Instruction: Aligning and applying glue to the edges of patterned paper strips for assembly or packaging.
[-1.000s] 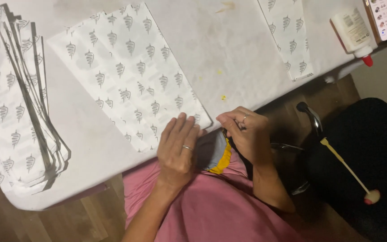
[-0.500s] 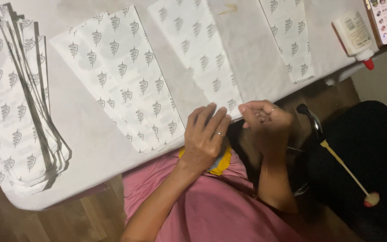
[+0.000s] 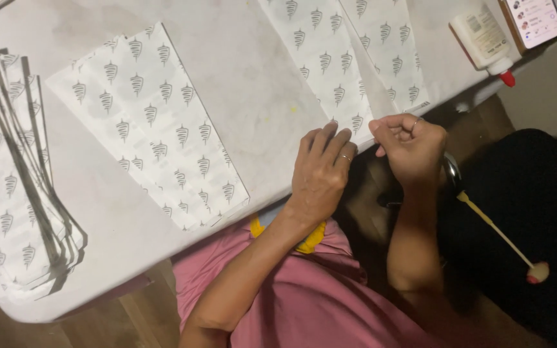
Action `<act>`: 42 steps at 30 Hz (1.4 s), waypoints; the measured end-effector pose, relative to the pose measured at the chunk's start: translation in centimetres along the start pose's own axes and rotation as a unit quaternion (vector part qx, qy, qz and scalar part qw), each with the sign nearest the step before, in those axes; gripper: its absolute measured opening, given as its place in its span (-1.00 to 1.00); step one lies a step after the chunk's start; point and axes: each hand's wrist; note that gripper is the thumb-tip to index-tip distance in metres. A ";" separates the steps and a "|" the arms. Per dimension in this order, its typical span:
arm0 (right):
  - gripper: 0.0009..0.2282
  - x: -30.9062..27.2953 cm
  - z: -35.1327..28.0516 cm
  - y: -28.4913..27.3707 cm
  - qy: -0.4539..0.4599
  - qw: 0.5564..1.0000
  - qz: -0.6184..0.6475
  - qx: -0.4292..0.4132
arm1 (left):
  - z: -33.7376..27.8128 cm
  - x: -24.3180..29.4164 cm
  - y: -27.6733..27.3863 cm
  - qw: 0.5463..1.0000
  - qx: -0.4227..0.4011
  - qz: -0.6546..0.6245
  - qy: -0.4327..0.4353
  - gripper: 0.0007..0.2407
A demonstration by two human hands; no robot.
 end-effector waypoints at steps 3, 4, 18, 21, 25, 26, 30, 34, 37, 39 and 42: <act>-0.96 0.5 0.2 -1.0 -0.016 0.999 -0.020 -0.019 | 0.7 0.4 -0.6 1.000 -0.011 -0.007 -0.021 -0.96; -0.96 1.0 0.4 -1.2 -0.016 1.000 -0.020 -0.018 | 1.0 0.4 -0.7 1.000 -0.011 -0.008 -0.020 -0.96; -0.93 -0.2 1.6 -2.5 -0.354 0.929 -0.060 -0.087 | 1.3 0.4 -0.8 0.995 -0.066 -0.036 -0.069 -0.86; -0.97 -0.3 1.9 -2.4 -0.370 0.923 -0.059 -0.086 | 0.8 0.4 -0.4 0.993 -0.058 -0.058 -0.087 -0.86; -0.97 0.0 2.2 -2.1 -0.375 0.921 -0.061 -0.090 | 0.6 0.2 -0.1 0.993 -0.051 -0.057 -0.089 -0.86; -0.96 0.2 2.3 -2.0 -0.378 0.919 -0.065 -0.085 | 0.8 0.3 -0.2 0.992 -0.051 -0.059 -0.100 -0.86; -0.90 0.8 2.5 -1.7 -0.392 0.914 -0.076 -0.067 | 1.4 0.4 -0.4 0.990 -0.049 -0.043 -0.123 -0.86; -0.90 0.4 2.5 -1.6 -0.382 0.920 -0.066 -0.064 | 2.5 1.0 -0.8 0.987 -0.040 -0.039 -0.154 -0.90; -0.90 0.4 2.5 -1.7 -0.371 0.925 -0.052 -0.060 | 2.6 1.1 -0.5 0.984 -0.039 -0.037 -0.171 -0.93; -0.91 0.0 2.5 -1.8 -0.341 0.936 -0.052 -0.078 | 2.8 1.0 -0.6 0.982 -0.045 -0.037 -0.178 -0.92; -0.92 -0.3 2.8 -2.1 -0.321 0.941 -0.060 -0.093 | 2.6 0.8 -0.4 0.981 -0.068 -0.037 -0.176 -0.83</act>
Point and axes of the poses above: each hand's wrist, its own z-axis towards the middle knuckle, its own y-axis out of the palm, x = y × z, and after that the axes turned 8 degrees about y, right-handed
